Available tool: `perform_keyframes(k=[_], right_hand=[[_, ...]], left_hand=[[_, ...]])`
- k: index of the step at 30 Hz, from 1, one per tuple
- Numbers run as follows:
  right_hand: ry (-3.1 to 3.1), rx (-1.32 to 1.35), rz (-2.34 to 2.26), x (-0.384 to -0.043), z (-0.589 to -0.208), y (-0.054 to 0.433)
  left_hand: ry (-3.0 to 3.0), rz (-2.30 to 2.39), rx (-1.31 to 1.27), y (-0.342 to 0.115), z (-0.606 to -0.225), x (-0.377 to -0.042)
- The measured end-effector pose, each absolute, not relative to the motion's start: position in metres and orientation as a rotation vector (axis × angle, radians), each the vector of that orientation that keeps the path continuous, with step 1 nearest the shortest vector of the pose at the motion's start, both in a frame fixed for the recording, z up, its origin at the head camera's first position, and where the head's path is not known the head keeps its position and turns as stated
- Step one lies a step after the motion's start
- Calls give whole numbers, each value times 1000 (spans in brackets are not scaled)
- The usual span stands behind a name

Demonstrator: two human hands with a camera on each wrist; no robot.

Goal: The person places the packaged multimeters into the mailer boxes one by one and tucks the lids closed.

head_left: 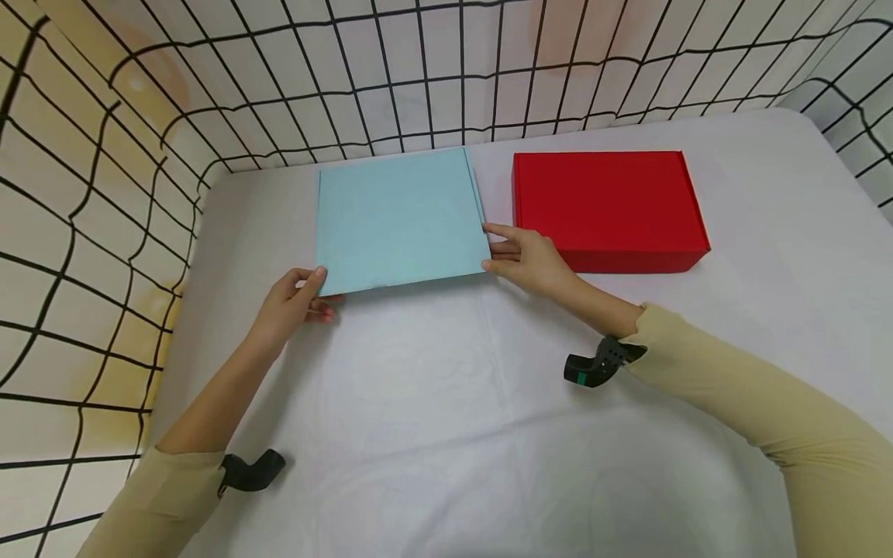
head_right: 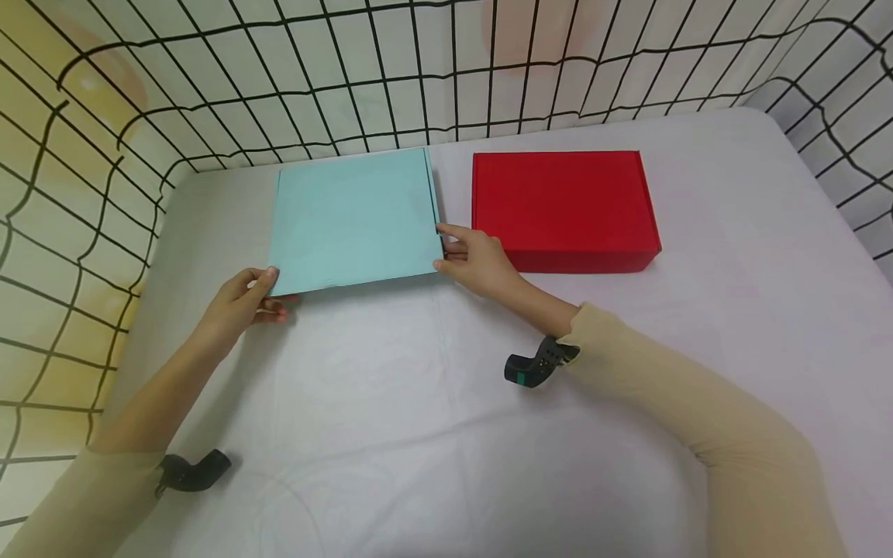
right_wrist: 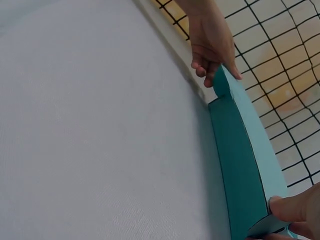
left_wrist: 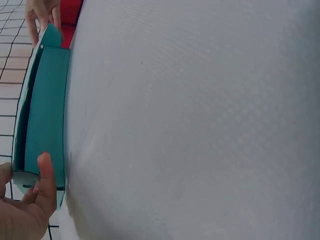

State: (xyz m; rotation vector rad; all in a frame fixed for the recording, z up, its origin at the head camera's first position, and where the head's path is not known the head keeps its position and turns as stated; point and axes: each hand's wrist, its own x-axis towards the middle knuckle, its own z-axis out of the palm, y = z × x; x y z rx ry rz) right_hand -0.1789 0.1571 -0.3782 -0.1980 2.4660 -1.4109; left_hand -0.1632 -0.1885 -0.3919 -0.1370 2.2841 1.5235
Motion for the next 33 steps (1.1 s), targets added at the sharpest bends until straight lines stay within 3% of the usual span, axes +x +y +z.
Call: perform_keyframes(k=[13,19,28,33], right_hand=[[2802,-489,-1197,-175,-386,153],[2945,-833,-764,-191,-371,152],[2711,-936,-591,-220,-370,162],[2703,-995,-517,-223,-370,161]], left_hand=[[2600,1158,-87,-196,-400,-169],[2548,1342,-122,-196,-395,-188],[2074,1782,-229,-185,-394,-211],[2057,1783,-216,-187,-395,-214]])
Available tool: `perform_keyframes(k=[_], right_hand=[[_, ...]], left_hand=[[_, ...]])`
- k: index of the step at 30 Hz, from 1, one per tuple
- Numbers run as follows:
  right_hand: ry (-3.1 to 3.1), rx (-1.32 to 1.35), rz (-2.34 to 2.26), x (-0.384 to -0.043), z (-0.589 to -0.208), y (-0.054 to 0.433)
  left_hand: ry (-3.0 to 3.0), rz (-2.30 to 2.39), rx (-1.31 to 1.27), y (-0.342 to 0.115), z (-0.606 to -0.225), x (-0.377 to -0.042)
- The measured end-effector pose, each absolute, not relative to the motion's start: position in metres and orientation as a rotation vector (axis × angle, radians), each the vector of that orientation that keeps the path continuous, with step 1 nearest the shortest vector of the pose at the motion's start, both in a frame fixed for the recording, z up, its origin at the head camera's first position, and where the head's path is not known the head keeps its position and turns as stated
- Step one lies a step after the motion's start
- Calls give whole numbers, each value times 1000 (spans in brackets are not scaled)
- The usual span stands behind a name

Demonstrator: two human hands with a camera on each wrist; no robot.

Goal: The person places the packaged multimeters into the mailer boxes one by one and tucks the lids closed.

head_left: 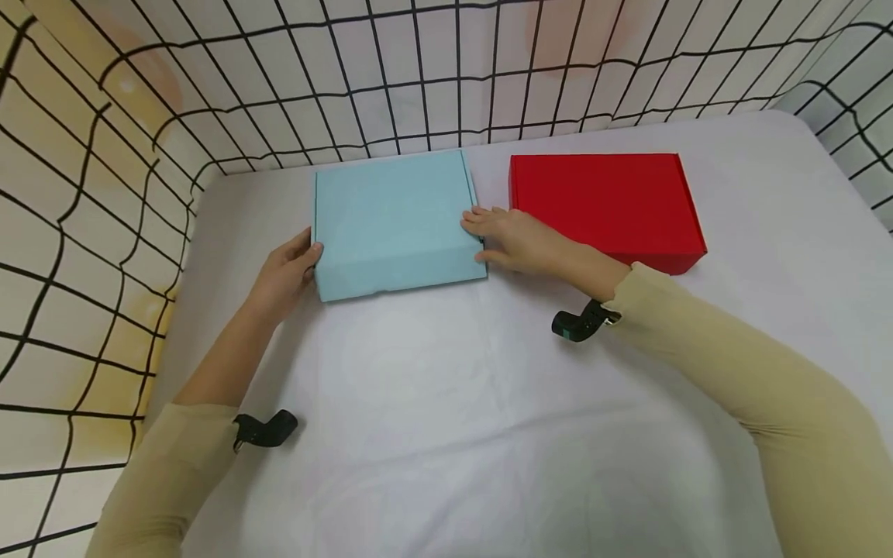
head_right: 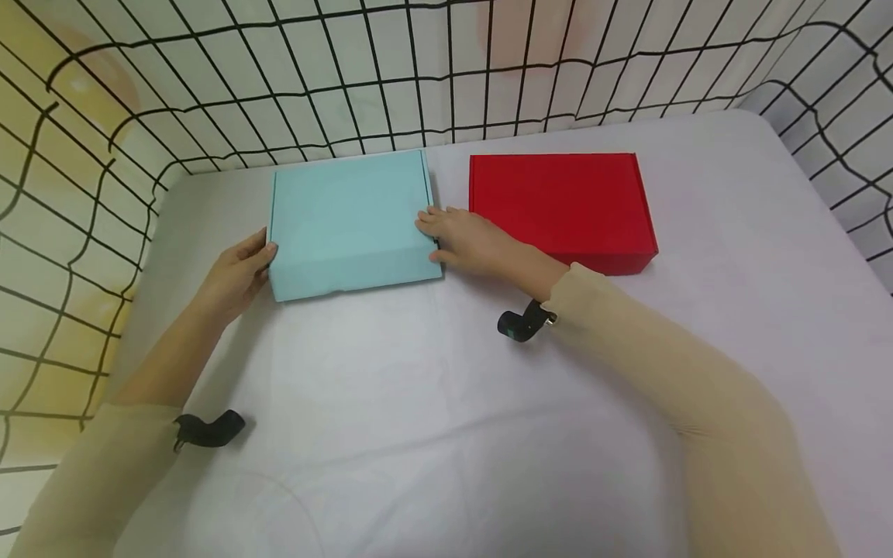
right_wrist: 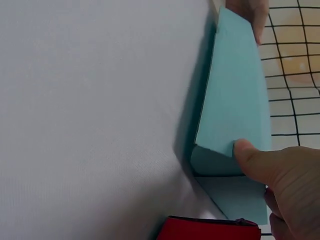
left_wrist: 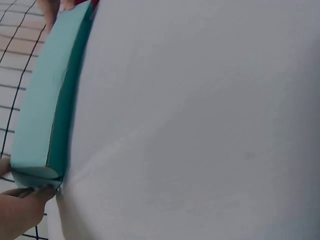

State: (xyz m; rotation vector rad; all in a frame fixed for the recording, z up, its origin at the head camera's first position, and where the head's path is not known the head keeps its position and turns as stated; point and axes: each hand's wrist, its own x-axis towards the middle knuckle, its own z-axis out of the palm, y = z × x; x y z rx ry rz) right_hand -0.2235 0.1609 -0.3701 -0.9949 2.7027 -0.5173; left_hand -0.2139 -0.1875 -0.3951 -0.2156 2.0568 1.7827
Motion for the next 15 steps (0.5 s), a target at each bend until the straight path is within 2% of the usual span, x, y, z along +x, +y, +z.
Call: perform_keyframes(k=[8,15], right_hand=[[2704,-1025,-445,-225,-367,162],[2693,-1033,-413,-226,-364,164]], left_hand=[[2130,1624,-98,-190,-396,-217],[2112,1672,-111,-187,-397,-218]])
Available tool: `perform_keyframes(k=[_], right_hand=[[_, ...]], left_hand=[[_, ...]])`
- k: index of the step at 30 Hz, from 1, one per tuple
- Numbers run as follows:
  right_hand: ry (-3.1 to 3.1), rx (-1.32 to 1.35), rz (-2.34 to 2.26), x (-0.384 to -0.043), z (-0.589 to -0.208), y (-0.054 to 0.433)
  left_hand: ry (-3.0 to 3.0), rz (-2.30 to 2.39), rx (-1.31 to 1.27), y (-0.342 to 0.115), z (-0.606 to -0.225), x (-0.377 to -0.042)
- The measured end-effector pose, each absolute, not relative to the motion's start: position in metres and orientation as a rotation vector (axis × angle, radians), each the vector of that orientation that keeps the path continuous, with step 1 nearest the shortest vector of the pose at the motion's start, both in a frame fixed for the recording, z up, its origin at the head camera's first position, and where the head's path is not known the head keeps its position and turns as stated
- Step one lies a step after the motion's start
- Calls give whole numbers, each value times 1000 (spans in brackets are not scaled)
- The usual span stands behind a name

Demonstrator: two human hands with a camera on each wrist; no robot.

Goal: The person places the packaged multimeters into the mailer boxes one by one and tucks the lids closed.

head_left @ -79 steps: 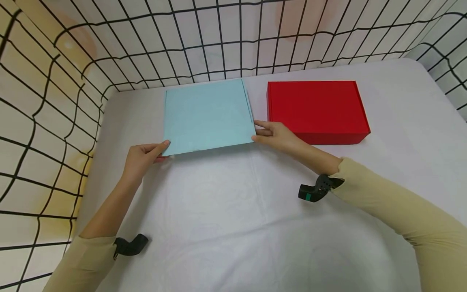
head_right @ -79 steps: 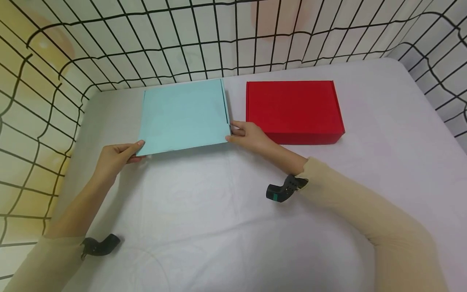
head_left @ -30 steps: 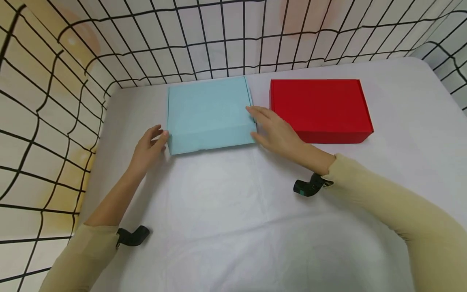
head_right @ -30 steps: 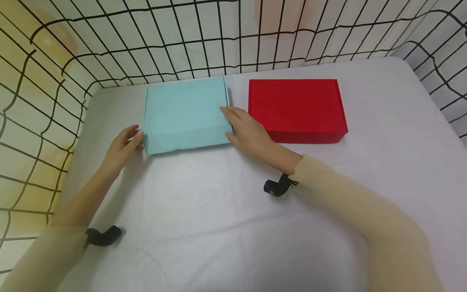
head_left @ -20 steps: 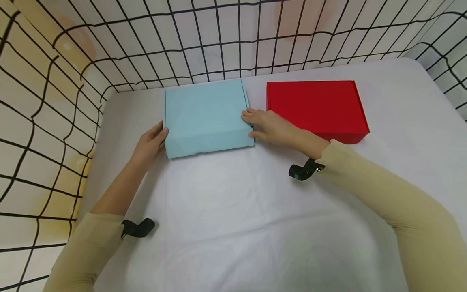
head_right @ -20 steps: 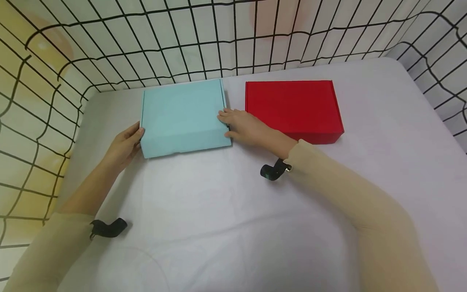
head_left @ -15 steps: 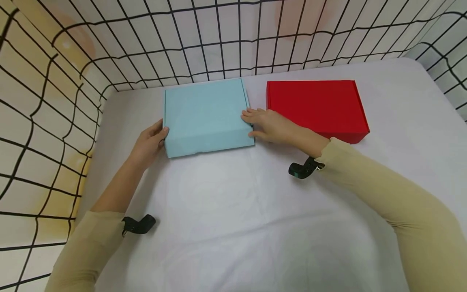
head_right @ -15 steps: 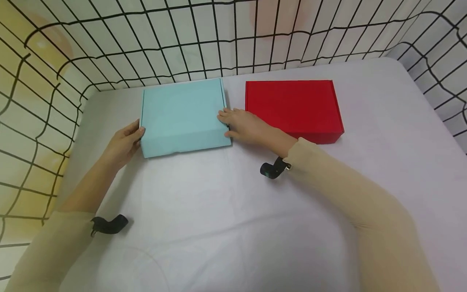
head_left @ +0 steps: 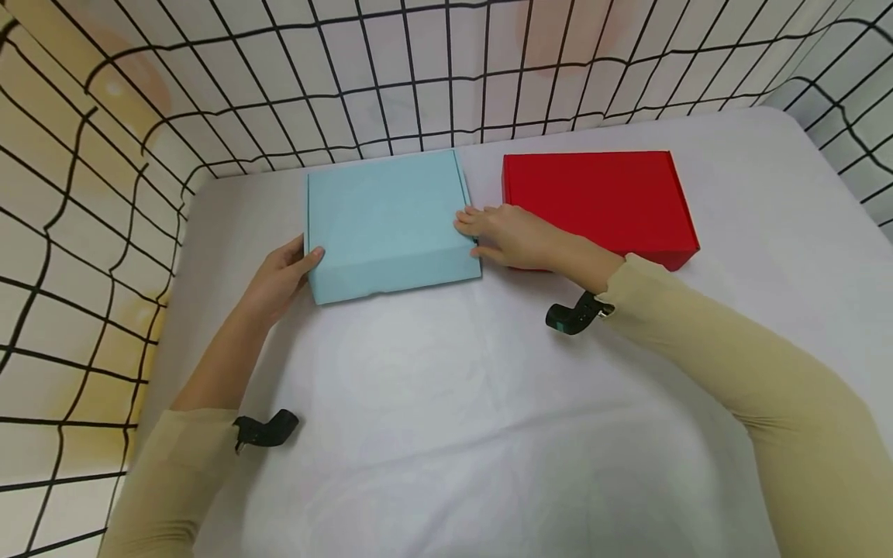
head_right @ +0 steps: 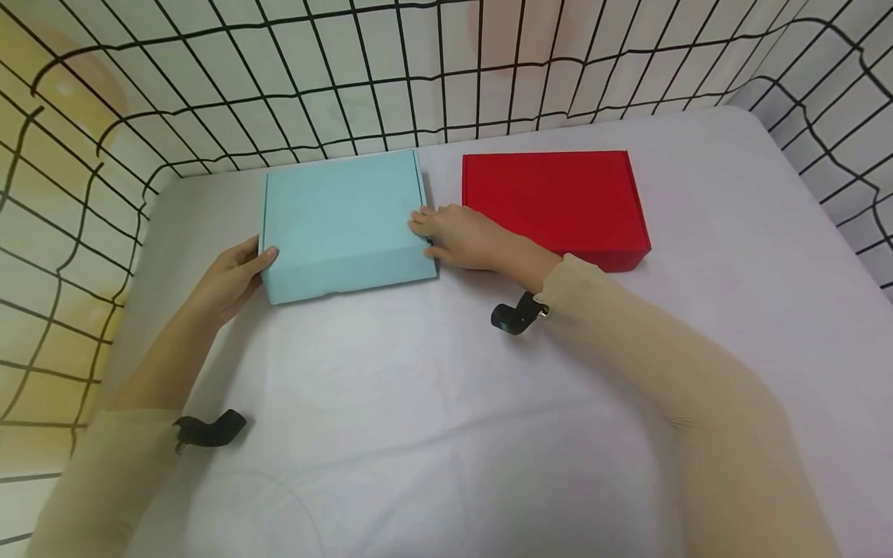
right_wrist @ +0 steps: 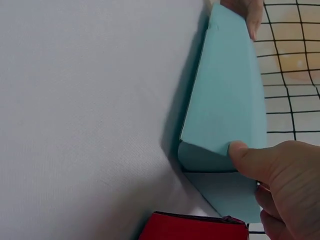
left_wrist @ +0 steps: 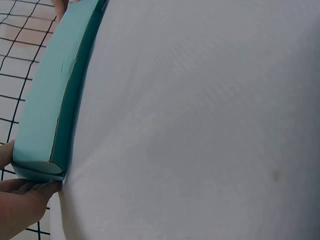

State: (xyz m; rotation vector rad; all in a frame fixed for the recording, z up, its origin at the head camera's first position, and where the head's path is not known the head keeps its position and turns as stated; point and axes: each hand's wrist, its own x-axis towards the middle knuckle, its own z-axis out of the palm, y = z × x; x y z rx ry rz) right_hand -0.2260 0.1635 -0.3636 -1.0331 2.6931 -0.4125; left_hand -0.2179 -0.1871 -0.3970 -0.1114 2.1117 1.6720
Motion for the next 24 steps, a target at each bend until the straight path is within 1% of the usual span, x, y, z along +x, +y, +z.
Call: perform_keyframes(k=[8,14,24], right_hand=[[2712,-1043,-466,-224,-369,164],[2745,-1089,-408,-225,-367,161],[2792,-1089,-340,-225,-369,159]], left_hand=[[2111,1676,-121,-189,-396,-215],[2110,1689,-142,-190,-397,-216],[2122,1681,-150,-187,-395,-219]])
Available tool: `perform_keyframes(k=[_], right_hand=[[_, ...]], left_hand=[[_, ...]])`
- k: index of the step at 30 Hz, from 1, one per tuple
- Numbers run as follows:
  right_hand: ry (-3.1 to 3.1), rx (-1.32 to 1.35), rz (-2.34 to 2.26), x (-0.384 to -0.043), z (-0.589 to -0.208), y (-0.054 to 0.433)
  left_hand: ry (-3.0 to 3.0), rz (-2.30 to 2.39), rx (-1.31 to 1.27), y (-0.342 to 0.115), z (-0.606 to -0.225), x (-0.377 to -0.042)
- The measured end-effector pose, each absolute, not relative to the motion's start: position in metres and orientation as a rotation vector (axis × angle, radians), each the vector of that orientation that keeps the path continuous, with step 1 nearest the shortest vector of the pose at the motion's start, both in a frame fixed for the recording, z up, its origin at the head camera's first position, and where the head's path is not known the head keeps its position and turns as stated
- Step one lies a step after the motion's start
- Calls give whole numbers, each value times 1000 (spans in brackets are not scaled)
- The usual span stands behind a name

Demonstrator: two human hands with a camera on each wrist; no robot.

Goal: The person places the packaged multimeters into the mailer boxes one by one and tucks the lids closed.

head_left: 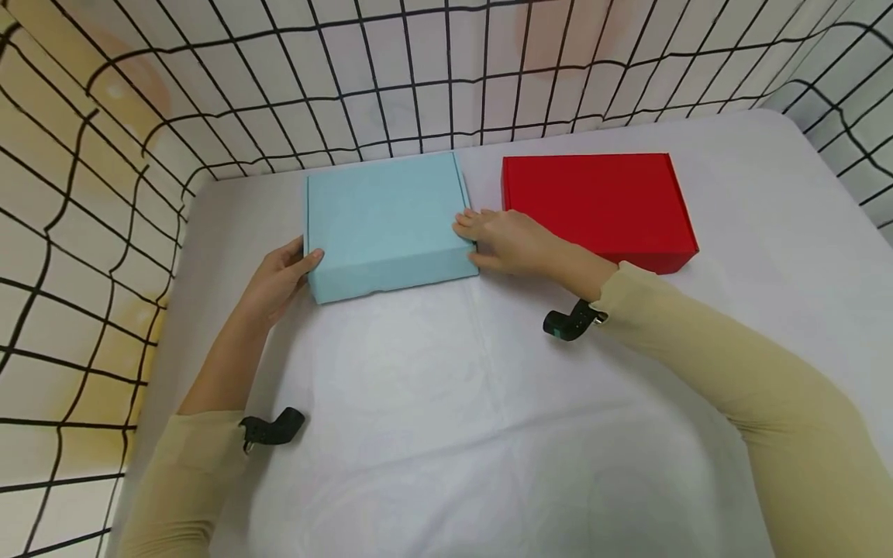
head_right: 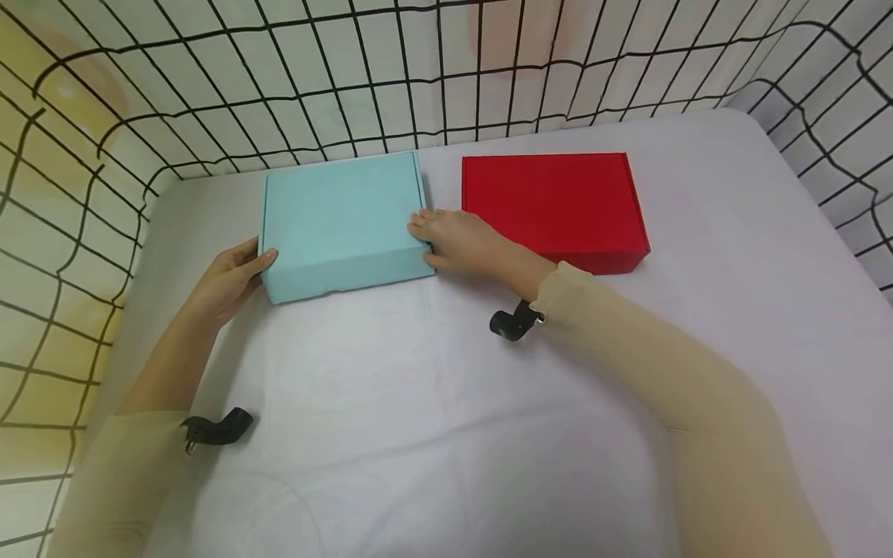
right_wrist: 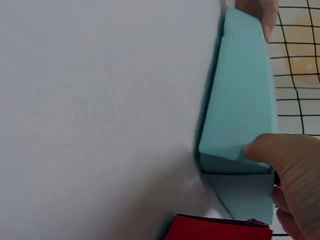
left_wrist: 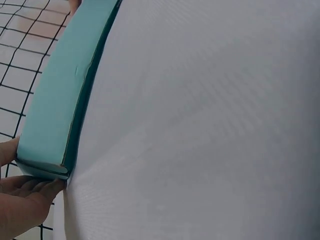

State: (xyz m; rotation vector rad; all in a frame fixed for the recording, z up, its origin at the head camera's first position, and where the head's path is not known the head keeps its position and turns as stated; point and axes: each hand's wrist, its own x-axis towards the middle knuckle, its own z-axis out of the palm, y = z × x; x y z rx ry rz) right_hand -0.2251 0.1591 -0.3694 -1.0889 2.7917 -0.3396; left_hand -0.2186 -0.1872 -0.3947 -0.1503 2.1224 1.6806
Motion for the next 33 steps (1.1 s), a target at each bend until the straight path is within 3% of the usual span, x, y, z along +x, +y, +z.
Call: perform_keyframes(k=[33], right_hand=[[2983,-1182,-410,-216,-389,157]], left_hand=[[2056,1778,-283,-190,-395,-221]])
